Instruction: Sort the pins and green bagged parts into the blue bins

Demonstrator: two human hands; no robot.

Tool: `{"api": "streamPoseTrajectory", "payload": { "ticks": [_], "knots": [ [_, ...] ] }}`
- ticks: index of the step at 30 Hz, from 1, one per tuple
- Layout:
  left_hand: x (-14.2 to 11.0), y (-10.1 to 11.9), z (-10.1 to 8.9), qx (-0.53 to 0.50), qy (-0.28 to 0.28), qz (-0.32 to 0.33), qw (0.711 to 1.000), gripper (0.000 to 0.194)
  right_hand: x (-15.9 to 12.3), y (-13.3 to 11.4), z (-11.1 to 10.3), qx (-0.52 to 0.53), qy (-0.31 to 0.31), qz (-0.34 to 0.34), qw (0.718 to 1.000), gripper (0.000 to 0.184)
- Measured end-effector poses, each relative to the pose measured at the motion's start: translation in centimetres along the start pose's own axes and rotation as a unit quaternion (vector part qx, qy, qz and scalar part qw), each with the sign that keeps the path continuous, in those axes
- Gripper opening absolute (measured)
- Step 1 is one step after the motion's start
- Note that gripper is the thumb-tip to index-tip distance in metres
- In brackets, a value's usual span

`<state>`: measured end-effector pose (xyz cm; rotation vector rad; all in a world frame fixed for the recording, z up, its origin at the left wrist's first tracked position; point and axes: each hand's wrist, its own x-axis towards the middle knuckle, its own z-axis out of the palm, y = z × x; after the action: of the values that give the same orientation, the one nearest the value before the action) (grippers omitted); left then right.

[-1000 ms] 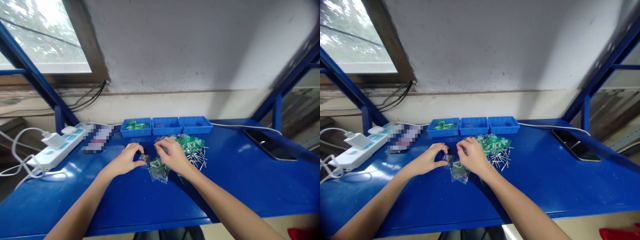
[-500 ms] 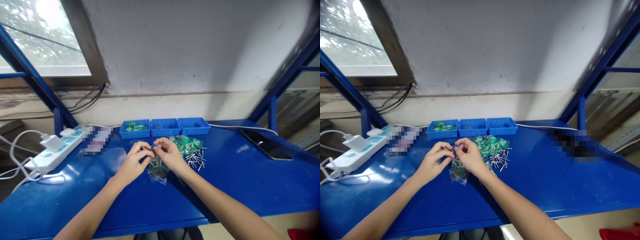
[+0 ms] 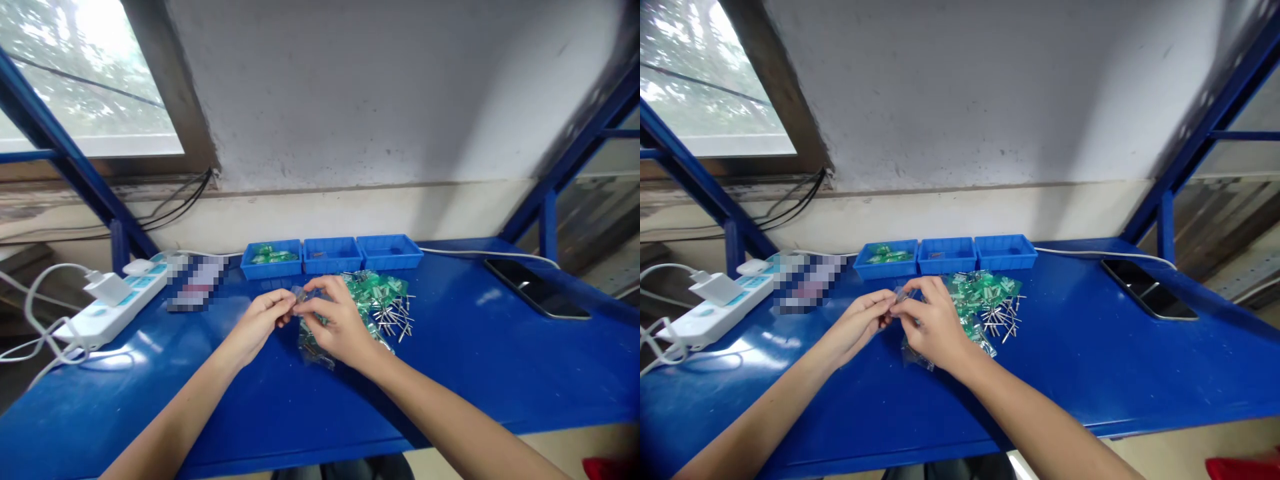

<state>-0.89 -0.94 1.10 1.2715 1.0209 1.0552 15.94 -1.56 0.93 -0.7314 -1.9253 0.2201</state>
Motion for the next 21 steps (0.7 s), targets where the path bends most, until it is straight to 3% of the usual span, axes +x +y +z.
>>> {"api": "streamPoseTrajectory", "payload": {
  "ticks": [2,5,8,10,12,15,18,21],
  "knots": [
    [0.0,0.0,-0.2,0.019,0.02,0.036,0.999,0.021,-0.2,-0.2,0.1,-0.025,-0.008,0.011,1.0,0.023],
    [0.0,0.1,-0.5,0.104,0.072,0.129,0.984,0.015,0.0,-0.3,0.0,-0.025,-0.008,0.085,0.996,0.02],
    [-0.4,0.2,-0.5,0.257,0.087,0.25,0.929,0.007,0.5,-0.2,-0.1,0.051,-0.002,0.186,0.981,0.012],
    [-0.6,0.1,-0.3,0.335,0.074,0.322,0.882,0.005,0.9,0.1,-0.1,0.128,-0.007,0.26,0.957,0.03],
    [-0.7,0.0,-0.1,0.375,0.058,0.359,0.853,0.009,1.0,0.5,0.1,0.188,-0.009,0.32,0.928,0.037],
    [-0.7,-0.1,0.0,0.391,0.047,0.333,0.856,0.009,0.8,1.0,0.1,0.21,0.004,0.327,0.921,0.023],
    [-0.4,-0.2,-0.2,0.339,0.039,0.217,0.915,0.028,0.5,0.8,0.0,0.146,0.015,0.242,0.959,0.016],
    [-0.1,-0.4,-0.5,0.215,0.034,0.076,0.973,0.056,0.2,0.2,-0.1,0.058,-0.003,0.136,0.989,0.018]
  ]
}}
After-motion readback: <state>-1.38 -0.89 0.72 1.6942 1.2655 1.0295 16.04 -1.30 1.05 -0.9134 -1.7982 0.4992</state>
